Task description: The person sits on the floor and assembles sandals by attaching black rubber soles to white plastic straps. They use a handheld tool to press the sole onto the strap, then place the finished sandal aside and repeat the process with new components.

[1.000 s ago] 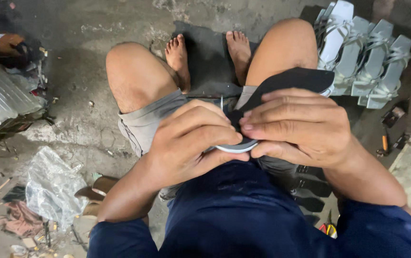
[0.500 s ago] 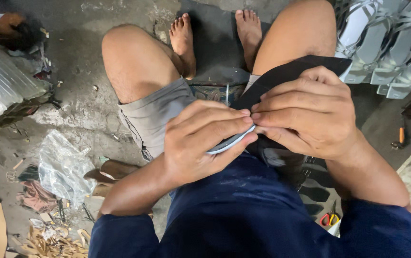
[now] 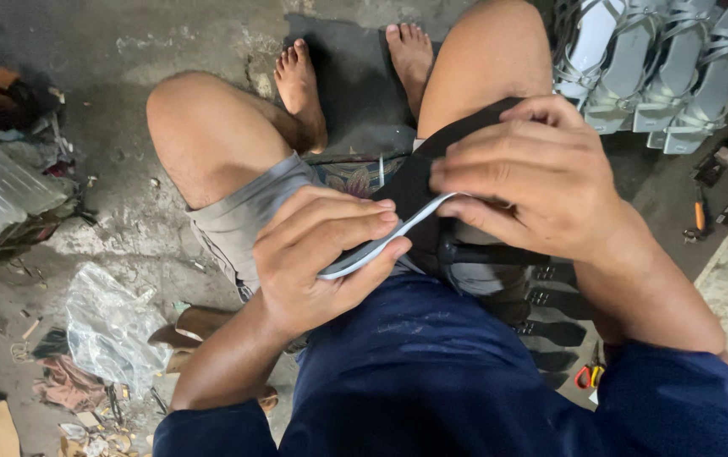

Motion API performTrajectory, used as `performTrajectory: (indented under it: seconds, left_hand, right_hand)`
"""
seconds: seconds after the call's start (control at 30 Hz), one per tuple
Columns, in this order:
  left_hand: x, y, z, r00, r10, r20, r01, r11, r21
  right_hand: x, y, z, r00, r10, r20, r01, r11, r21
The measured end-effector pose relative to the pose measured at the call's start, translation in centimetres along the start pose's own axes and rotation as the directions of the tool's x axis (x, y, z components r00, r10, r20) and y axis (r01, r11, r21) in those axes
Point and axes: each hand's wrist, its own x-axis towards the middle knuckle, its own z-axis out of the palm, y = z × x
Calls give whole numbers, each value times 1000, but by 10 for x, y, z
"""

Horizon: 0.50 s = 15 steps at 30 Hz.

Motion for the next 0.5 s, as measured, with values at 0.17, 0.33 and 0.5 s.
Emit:
performTrajectory:
  seconds: [0.17, 0.33, 0.5]
  left_hand:
    - [-2, -4, 2, 1000, 2, -11, -2, 1000, -1]
    - [-2, -4, 0, 1000, 12, -13, -12, 1000, -4]
    - [0, -2, -1, 999, 39, 10, -39, 999, 12]
  right_hand:
    - [-4, 0, 1, 999, 40, -4, -40, 999, 22]
    - [1, -5, 2, 999, 39, -18, -39, 999, -16]
    - [2, -16, 4, 1000, 1, -15, -1, 1000, -1]
